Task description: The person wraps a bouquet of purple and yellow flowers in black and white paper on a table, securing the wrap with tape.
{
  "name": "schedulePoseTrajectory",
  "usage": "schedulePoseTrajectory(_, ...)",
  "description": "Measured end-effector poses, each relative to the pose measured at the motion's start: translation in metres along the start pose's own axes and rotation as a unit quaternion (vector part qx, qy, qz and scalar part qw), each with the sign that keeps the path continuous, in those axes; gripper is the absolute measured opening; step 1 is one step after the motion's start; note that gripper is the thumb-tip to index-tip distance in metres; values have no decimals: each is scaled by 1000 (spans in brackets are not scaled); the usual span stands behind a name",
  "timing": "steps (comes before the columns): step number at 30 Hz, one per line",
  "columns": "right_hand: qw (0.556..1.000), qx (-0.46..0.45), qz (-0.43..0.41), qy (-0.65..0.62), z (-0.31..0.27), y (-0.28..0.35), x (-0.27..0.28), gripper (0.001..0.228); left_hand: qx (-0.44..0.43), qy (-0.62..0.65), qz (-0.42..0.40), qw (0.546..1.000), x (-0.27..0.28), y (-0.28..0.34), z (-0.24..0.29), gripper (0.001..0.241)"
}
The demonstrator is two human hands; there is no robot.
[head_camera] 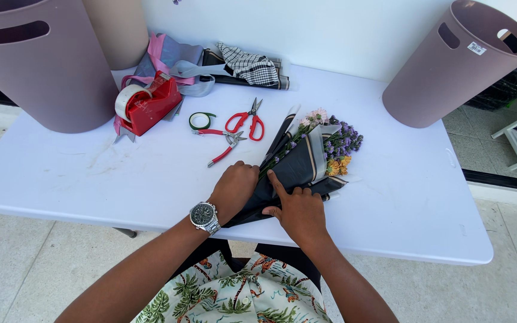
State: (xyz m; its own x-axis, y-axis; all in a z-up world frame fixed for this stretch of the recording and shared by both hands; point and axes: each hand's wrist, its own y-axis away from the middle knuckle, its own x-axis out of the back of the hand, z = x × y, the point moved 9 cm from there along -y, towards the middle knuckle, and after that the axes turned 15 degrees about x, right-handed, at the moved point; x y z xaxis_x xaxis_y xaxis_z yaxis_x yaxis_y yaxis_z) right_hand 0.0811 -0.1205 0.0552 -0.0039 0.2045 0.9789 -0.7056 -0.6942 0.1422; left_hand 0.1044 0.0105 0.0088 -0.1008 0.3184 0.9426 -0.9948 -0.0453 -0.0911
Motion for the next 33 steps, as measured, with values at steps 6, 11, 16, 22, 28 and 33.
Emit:
schedulePoseTrajectory(6, 1000, -12, 21, 10, 1, -10, -20, 77, -99, -201, 77, 972, 0, 32, 32, 36)
schedulePoseTrajectory(11, 999, -38, -5, 25, 7, -11, -45, 71, -130, -249, 133, 951, -20, 39, 54, 42)
schedulePoseTrajectory(16, 998, -44, -5, 54, 13, -4, -54, 69, -126, -245, 195, 941, -27, 53, 56, 43)
schedulePoseTrajectory(22, 998, 4, -23, -62, 37, 9, -24, 62, -91, -178, 168, 965, -17, 52, 48, 57)
schedulePoseTrajectory(28, 991, -56, 91, -82, 74, 2, -3, 49, -94, -182, 156, 966, -24, 52, 48, 57)
schedulePoseTrajectory(33, 962, -83, 250, -76, 67, -10, -7, 39, -83, -174, 142, 971, -26, 51, 46, 56)
